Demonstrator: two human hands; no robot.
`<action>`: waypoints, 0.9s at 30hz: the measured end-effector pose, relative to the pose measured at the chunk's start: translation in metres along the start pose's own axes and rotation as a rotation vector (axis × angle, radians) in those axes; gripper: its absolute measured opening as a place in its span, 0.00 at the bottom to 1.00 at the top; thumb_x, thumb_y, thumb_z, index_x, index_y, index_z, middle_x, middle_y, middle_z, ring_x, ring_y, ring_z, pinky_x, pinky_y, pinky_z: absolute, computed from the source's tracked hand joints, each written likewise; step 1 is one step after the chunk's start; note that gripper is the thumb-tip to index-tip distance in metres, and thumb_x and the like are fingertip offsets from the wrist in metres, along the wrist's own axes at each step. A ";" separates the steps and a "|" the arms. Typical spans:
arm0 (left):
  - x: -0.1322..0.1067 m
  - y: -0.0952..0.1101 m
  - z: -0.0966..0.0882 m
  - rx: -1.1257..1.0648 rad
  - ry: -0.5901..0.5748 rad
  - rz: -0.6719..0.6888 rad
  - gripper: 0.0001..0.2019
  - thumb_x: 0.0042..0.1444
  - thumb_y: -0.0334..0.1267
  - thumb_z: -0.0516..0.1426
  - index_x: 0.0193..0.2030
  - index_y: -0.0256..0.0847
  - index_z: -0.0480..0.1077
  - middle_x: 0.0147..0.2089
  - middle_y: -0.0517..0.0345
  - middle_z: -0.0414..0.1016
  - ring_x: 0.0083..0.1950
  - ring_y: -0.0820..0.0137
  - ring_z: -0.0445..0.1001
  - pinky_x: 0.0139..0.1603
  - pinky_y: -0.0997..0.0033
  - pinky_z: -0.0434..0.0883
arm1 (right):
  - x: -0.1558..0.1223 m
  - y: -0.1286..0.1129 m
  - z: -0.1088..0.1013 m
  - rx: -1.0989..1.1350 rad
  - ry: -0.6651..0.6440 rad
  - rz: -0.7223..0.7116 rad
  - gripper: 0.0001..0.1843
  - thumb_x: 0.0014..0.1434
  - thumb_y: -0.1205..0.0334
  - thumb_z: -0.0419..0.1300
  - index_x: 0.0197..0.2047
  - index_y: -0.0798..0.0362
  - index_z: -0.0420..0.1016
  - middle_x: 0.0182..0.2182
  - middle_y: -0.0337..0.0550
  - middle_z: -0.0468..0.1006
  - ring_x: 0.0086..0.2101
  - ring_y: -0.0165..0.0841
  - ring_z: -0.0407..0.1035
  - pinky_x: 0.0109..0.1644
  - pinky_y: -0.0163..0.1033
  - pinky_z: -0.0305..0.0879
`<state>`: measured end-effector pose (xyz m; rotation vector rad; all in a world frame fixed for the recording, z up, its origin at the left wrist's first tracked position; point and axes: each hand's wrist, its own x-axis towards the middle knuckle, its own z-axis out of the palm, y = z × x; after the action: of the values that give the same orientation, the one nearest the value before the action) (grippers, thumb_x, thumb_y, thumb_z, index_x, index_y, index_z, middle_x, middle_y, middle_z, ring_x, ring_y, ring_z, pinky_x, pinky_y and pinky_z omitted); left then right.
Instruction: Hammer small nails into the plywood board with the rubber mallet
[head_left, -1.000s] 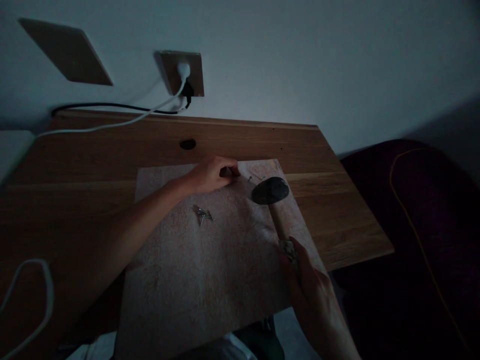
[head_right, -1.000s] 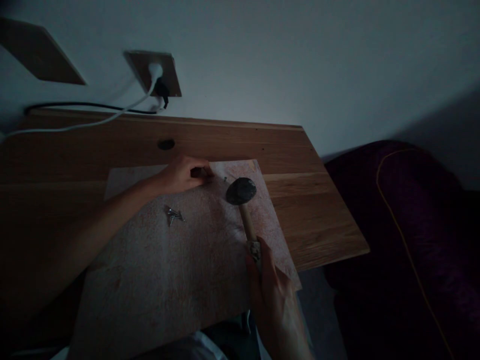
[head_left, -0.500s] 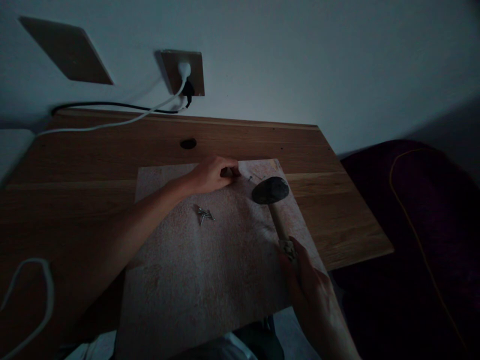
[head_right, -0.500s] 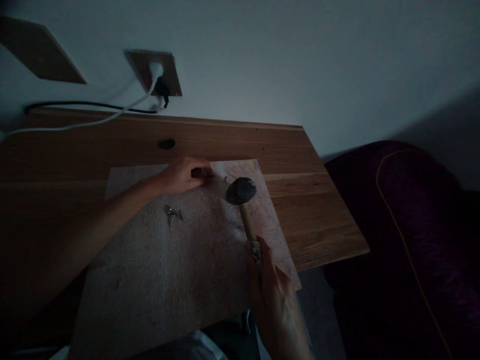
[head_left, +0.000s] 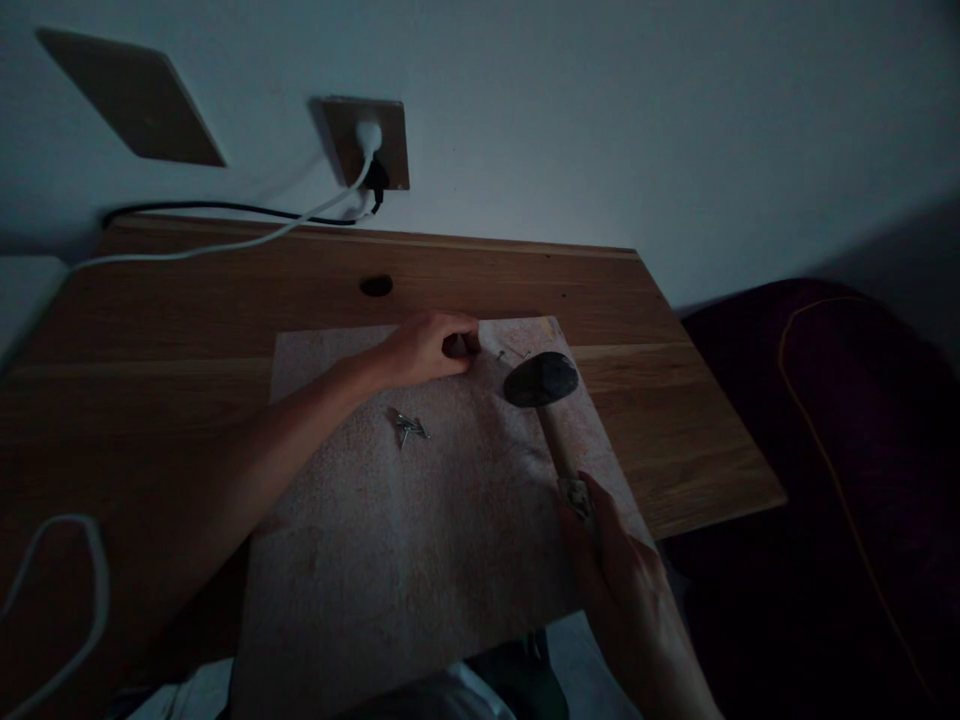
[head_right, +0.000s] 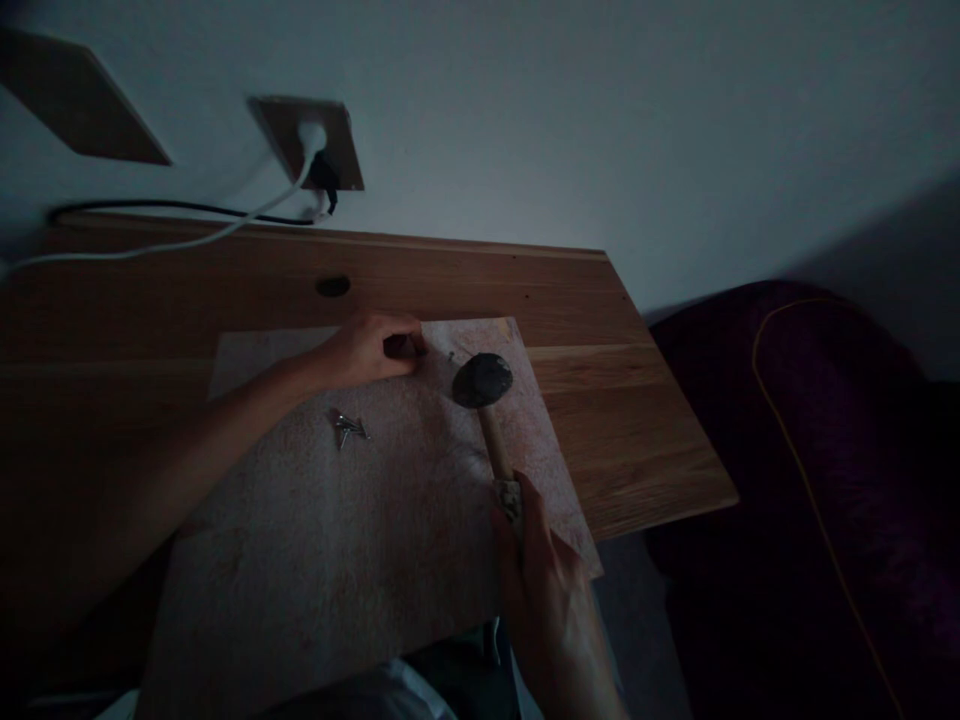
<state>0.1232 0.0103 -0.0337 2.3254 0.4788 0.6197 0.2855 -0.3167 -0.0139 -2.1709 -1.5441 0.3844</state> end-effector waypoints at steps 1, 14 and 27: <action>0.000 0.000 0.000 0.003 0.000 0.002 0.06 0.51 0.26 0.63 0.35 0.39 0.77 0.35 0.61 0.81 0.33 0.73 0.74 0.36 0.73 0.66 | 0.000 -0.001 0.000 -0.001 -0.006 0.014 0.28 0.78 0.51 0.49 0.72 0.55 0.72 0.54 0.62 0.86 0.46 0.50 0.86 0.45 0.51 0.87; 0.000 0.000 0.003 0.015 -0.012 0.013 0.07 0.51 0.27 0.62 0.36 0.41 0.75 0.36 0.61 0.80 0.34 0.72 0.75 0.38 0.72 0.67 | 0.002 -0.004 -0.003 0.038 -0.026 0.014 0.28 0.78 0.54 0.51 0.75 0.57 0.68 0.55 0.62 0.86 0.47 0.50 0.86 0.46 0.51 0.88; -0.001 0.003 0.002 -0.022 0.009 -0.024 0.10 0.52 0.29 0.65 0.41 0.39 0.76 0.35 0.62 0.76 0.34 0.73 0.73 0.38 0.72 0.67 | 0.005 -0.009 -0.002 0.100 -0.053 0.069 0.30 0.79 0.51 0.48 0.72 0.62 0.69 0.46 0.63 0.89 0.39 0.47 0.88 0.36 0.47 0.87</action>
<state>0.1242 0.0067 -0.0332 2.2940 0.5008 0.6211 0.2809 -0.3096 -0.0074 -2.1568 -1.4488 0.5343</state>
